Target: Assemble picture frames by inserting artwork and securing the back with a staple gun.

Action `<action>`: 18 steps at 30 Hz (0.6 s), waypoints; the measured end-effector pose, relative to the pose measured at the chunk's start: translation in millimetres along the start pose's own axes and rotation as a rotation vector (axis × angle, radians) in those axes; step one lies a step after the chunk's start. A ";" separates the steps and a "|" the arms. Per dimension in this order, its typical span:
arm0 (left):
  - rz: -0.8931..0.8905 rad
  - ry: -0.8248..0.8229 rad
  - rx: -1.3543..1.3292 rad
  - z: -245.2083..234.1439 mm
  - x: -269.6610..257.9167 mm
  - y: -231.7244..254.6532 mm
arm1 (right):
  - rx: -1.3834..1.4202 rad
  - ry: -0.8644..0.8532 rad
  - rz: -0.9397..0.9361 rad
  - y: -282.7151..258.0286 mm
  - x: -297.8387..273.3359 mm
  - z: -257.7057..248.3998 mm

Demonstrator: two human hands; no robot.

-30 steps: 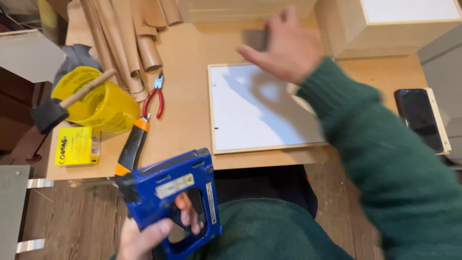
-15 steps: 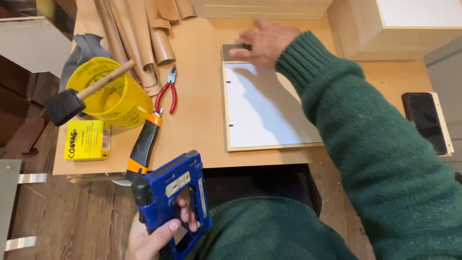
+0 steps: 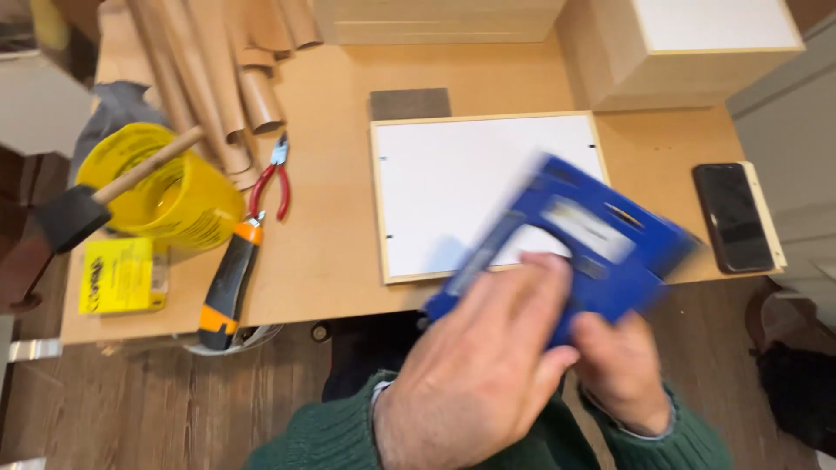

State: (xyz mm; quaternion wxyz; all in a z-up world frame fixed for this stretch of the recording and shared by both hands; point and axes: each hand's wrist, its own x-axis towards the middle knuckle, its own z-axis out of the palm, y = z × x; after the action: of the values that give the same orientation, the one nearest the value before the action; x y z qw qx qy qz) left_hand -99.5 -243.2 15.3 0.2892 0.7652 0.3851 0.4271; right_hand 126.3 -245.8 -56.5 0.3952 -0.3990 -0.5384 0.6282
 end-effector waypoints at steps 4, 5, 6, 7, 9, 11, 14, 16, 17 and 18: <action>0.233 -0.187 -0.138 -16.0 41.3 7.3 | 0.561 0.428 -0.031 9.9 -30.8 -38.6; 0.232 -0.193 -0.144 -14.3 48.5 -15.0 | 0.561 0.436 -0.028 17.1 -34.1 -46.4; 0.177 -0.103 -0.030 -12.3 57.7 -38.2 | 0.711 0.342 -0.093 24.3 -36.7 -54.6; 0.122 -0.012 0.085 -9.8 67.2 -61.0 | 0.857 0.243 -0.161 31.3 -39.6 -62.7; 0.084 -0.052 0.270 -17.3 105.5 -125.3 | 0.879 0.245 -0.189 43.8 -37.2 -65.3; 0.040 -0.086 0.459 -15.4 129.7 -181.1 | 0.902 0.240 -0.208 53.2 -35.6 -63.3; -0.137 -0.149 0.681 -10.8 150.9 -227.3 | 0.884 0.301 -0.143 60.0 -21.1 -54.6; -0.419 -0.307 0.750 -11.7 156.2 -221.0 | 0.825 0.420 -0.030 61.1 -12.4 -47.4; -0.415 -0.309 0.750 -13.9 153.3 -214.7 | 0.826 0.423 -0.033 60.9 -8.4 -49.1; -0.445 -0.309 0.783 -16.6 148.0 -208.8 | 0.780 0.445 -0.034 61.3 -5.5 -49.0</action>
State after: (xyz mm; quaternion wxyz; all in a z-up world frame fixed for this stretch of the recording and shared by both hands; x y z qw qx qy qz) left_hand -135.4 -5.5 -74.3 0.1176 0.7702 0.6241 0.0587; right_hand 169.6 -239.8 -121.9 0.6325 -0.3368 -0.1695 0.6766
